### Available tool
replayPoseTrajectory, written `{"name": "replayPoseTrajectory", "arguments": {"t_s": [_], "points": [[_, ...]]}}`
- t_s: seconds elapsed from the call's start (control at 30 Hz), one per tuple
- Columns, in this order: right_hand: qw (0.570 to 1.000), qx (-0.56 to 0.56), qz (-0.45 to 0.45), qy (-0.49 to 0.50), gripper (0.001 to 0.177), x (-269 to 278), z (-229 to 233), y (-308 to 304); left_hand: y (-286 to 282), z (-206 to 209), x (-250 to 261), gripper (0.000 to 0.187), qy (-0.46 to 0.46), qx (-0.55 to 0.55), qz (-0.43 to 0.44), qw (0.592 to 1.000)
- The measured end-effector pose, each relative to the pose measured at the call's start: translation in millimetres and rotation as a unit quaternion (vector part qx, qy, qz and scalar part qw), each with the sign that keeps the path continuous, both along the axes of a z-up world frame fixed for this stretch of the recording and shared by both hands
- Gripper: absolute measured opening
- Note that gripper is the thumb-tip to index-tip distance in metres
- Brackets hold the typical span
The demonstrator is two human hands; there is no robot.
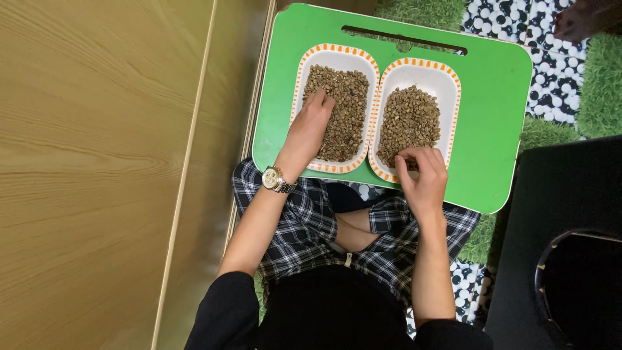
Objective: The person sorts green coffee beans by hand, picking up debris from a bowl of beans and transferring it to a separate bowl.
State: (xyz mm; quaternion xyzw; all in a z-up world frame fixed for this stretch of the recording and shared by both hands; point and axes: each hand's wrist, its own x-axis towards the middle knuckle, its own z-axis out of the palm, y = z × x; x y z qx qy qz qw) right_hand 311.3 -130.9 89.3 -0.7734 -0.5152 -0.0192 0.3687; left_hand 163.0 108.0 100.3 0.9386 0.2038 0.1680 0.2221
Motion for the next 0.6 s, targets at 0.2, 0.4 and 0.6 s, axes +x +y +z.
{"name": "replayPoseTrajectory", "arguments": {"t_s": [0.2, 0.4, 0.6], "points": [[1.000, 0.003, -0.009, 0.008, 0.006, 3.6, -6.0, -2.9, -2.8, 15.1, -3.6, 0.033, -0.012, -0.027, 0.000, 1.000], [1.000, 0.012, -0.001, 0.013, 0.007, 3.1, 0.4, -5.9, -10.8, 32.2, -4.9, 0.037, -0.009, -0.039, 0.012, 0.999], [1.000, 0.008, -0.009, 0.027, 0.007, -0.8, 5.0, -7.5, -11.0, 25.8, -1.3, 0.029, -0.033, -0.068, 0.012, 0.997]]}}
